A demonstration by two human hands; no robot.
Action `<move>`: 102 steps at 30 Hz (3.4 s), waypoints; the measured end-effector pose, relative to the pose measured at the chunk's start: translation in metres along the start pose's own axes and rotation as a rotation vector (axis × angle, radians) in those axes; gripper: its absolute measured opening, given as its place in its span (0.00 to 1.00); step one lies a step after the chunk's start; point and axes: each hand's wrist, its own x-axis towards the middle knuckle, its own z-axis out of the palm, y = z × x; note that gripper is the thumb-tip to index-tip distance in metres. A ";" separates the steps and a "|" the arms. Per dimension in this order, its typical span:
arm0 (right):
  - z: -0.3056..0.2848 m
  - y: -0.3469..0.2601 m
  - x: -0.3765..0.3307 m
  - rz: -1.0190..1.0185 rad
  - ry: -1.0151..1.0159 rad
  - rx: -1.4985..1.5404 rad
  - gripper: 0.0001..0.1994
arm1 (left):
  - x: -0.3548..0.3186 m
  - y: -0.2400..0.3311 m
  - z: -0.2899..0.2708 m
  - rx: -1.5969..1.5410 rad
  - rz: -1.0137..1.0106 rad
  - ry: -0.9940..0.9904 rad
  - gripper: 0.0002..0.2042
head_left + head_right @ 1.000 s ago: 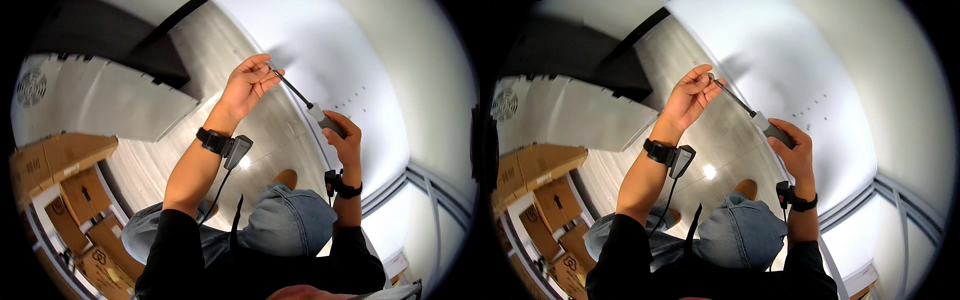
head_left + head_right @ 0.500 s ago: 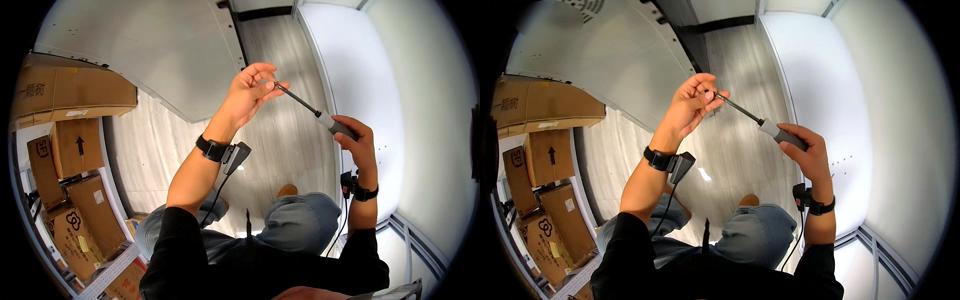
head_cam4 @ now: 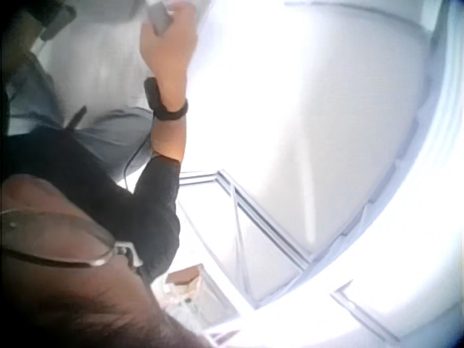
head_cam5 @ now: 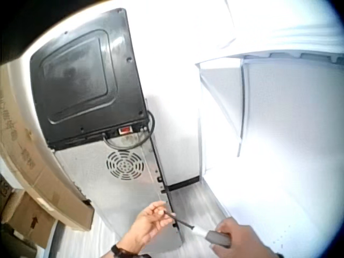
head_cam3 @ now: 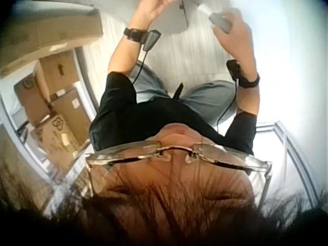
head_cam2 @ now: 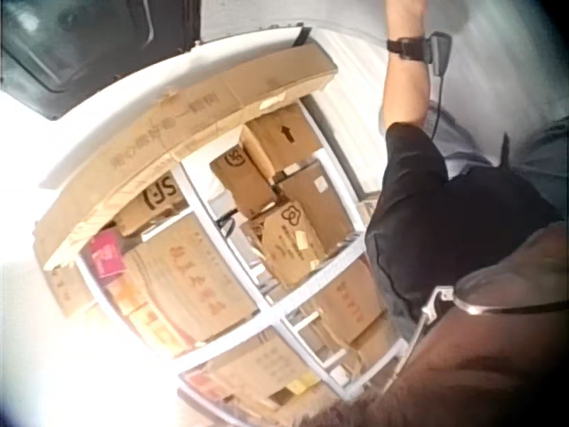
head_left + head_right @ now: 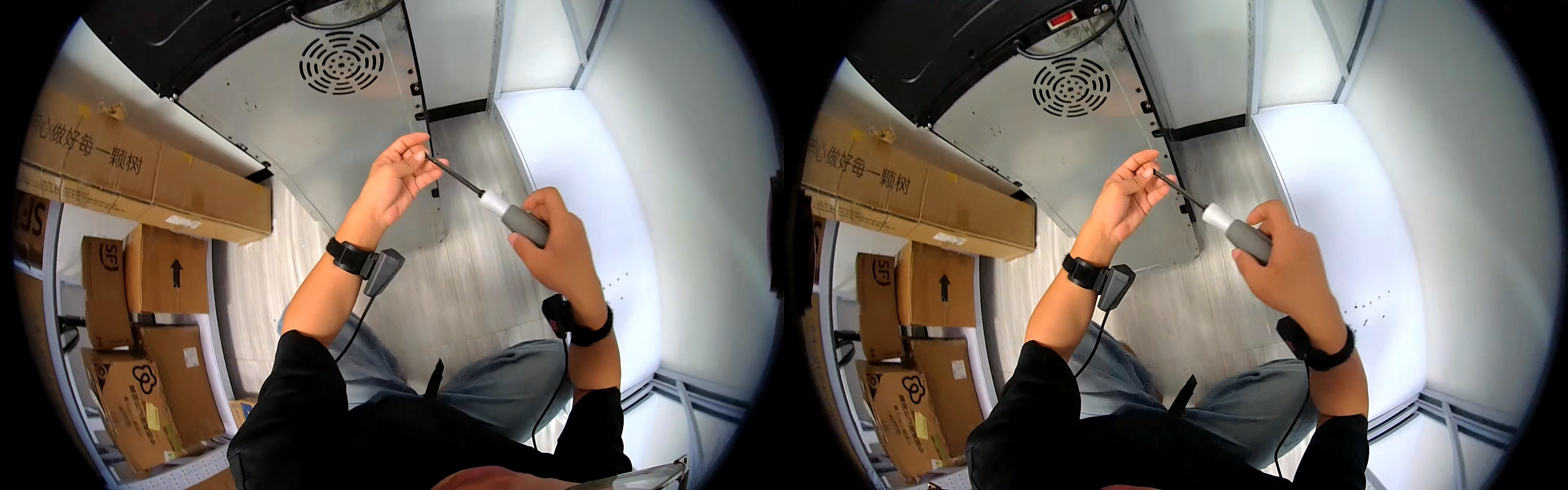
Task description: The person uses a screwdriver to tighten screws into a white metal cabinet panel. They repeatedly pick up screws and secure them into pre-drilled holes along the edges of the panel.
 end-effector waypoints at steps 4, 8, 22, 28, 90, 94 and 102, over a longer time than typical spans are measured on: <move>0.026 -0.005 -0.007 -0.065 0.097 0.095 0.18 | 0.021 0.017 0.010 -0.051 -0.021 0.025 0.09; 0.048 -0.029 -0.010 -0.033 0.168 0.226 0.17 | 0.033 0.030 0.021 -0.150 -0.022 -0.043 0.08; 0.097 -0.036 0.019 -0.097 0.361 0.351 0.15 | 0.058 0.046 0.025 -0.063 -0.010 0.107 0.08; 0.097 -0.036 0.028 -0.105 0.374 0.395 0.15 | 0.066 0.046 0.025 -0.078 -0.012 0.179 0.08; 0.081 -0.051 0.024 0.054 0.434 0.396 0.19 | 0.042 0.050 0.041 0.021 -0.055 -0.084 0.12; 0.068 -0.058 0.021 0.183 0.179 0.660 0.21 | 0.048 0.046 0.037 0.072 -0.025 0.004 0.09; 0.101 -0.041 0.029 -0.229 0.507 0.146 0.23 | 0.053 0.045 0.036 0.113 -0.049 0.091 0.06</move>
